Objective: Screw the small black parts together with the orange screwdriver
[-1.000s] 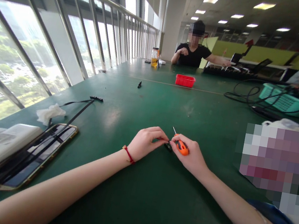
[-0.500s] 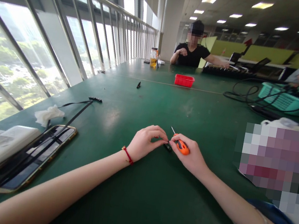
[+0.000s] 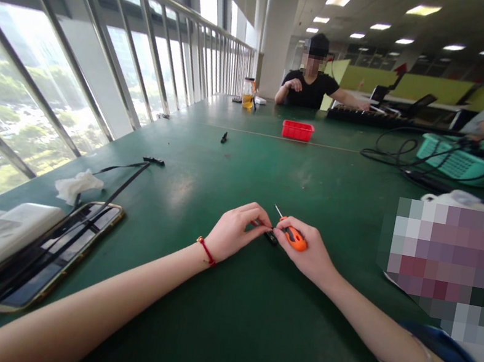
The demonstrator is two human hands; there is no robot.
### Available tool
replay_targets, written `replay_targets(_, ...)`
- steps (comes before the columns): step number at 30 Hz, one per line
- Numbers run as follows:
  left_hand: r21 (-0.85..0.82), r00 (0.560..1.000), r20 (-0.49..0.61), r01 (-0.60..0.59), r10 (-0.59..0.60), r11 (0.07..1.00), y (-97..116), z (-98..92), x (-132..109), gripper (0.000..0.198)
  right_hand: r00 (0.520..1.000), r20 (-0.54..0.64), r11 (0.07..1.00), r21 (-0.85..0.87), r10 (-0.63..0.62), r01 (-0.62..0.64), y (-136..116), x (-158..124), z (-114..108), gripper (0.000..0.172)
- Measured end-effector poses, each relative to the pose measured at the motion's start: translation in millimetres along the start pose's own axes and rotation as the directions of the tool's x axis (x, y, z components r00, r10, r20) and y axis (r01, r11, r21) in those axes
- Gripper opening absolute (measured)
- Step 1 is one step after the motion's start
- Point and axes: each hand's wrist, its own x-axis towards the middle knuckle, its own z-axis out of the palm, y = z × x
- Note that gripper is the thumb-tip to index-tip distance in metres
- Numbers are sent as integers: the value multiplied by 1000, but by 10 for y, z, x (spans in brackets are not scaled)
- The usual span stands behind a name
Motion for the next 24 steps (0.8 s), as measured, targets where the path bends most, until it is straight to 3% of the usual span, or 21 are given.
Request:
replay_targets(9,-28,1000,14,-21,22,999,2,-6,-8,9,1000,0,999,45,-22,22,16,5,-8,12)
replay_targets(16,-27,998,-40,50,-51,998,30,-6,-11,8,998,-55,999,-32,-21,19,-9,-14,-10,12)
replay_targets(24,-95,993,-37,106,-110,990,34,3,-15,9,997,-22,984,-164,-71,66,-41,-37,-19,16)
